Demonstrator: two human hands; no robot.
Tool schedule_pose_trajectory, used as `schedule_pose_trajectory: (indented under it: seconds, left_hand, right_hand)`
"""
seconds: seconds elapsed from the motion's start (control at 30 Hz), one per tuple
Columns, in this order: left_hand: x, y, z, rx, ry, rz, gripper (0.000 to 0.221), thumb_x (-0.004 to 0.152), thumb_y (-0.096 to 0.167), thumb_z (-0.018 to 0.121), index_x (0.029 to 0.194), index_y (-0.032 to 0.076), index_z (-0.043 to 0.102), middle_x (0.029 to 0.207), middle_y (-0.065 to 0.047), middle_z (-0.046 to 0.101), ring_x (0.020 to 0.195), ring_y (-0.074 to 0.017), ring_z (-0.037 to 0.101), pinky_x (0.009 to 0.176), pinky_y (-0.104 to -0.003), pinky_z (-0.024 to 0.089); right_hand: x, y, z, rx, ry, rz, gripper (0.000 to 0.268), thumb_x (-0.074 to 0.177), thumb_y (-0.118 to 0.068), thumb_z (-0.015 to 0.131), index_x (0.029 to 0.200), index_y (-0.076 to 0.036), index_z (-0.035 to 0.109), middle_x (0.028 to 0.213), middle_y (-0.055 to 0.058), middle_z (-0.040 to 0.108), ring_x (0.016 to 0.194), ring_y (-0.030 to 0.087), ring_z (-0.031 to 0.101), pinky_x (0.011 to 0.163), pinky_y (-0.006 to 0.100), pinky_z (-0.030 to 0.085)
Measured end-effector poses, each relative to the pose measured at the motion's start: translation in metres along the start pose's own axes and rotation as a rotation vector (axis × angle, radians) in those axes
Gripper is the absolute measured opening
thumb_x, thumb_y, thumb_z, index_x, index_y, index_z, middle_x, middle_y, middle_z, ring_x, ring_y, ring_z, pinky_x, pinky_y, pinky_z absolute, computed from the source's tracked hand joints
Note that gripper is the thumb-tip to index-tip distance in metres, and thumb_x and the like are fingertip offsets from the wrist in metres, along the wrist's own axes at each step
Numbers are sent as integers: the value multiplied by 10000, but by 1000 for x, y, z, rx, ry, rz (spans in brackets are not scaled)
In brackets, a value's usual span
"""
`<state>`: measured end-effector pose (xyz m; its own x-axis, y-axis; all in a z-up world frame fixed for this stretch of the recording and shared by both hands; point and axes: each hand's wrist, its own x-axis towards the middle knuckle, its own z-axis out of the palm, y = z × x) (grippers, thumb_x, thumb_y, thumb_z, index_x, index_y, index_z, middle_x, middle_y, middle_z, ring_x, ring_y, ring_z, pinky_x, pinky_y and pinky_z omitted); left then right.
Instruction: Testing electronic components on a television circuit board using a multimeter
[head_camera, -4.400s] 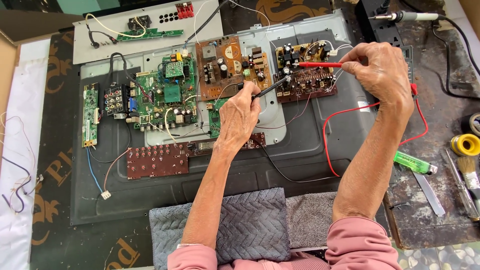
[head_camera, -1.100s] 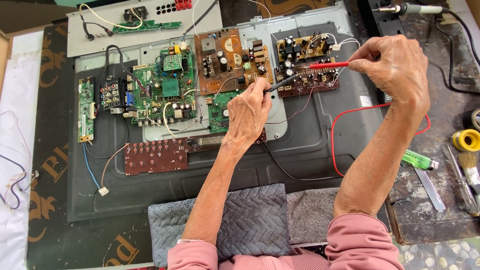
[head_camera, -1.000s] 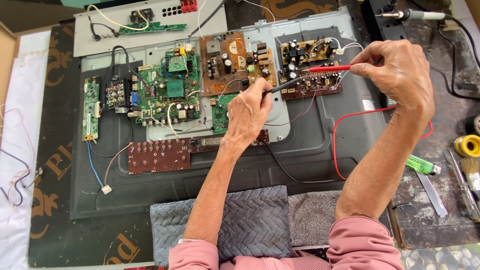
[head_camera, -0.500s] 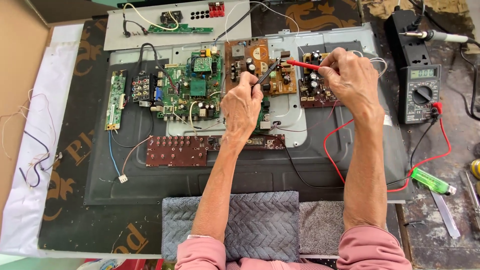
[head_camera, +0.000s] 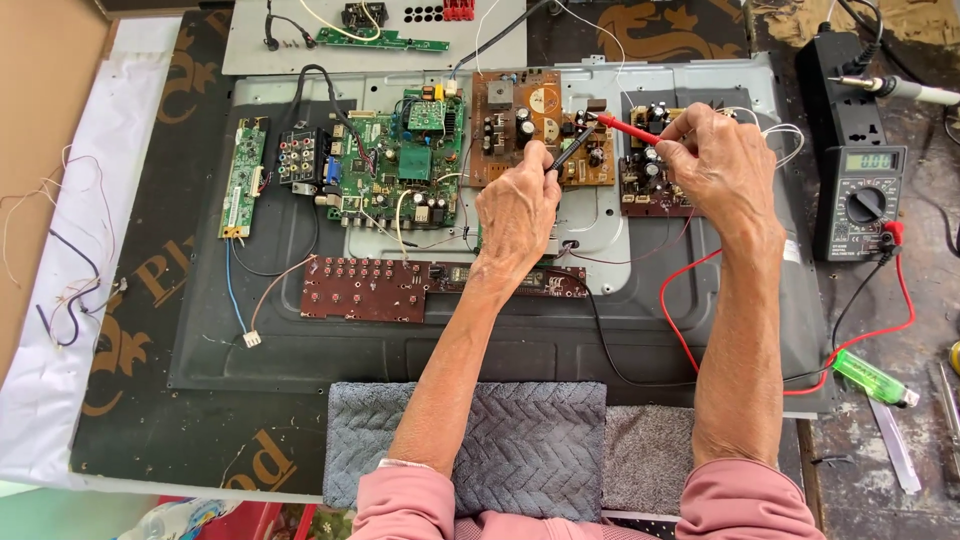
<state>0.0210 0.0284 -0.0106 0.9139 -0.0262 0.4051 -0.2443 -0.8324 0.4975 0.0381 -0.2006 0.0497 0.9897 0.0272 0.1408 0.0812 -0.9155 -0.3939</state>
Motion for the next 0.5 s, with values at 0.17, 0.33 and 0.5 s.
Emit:
schedule_pose_trajectory:
  seconds: [0.17,0.33,0.5]
  left_hand:
    - [-1,-1,-1,-11,-2,14,155,989,150,655,1046,141,511,664,4,656,549,-221,633,465,-380,459]
    - [-2,0,0,20,7,24,175,976,156,682,1041,154,520,652,22,646,528,-193,618,454,-358,457]
    - [-1,0,2,19,7,32,158,980,128,663,1033,144,515,639,29,623,509,-180,583,456,-357,451]
  right_hand:
    - [-2,-3,-4,15,-31,29,89,1030,-247,664,984,-176,689,782,4,727,807,267,636,649,482,431]
    - [-4,-6,-6,10,-49,27,97,1037,-258,666,989,-176,682,785,11,727,720,244,632,636,468,425]
    - [-3,-8,-9,18,-67,56,82,1028,-248,662,993,-176,678,743,0,727,731,241,641,688,471,426]
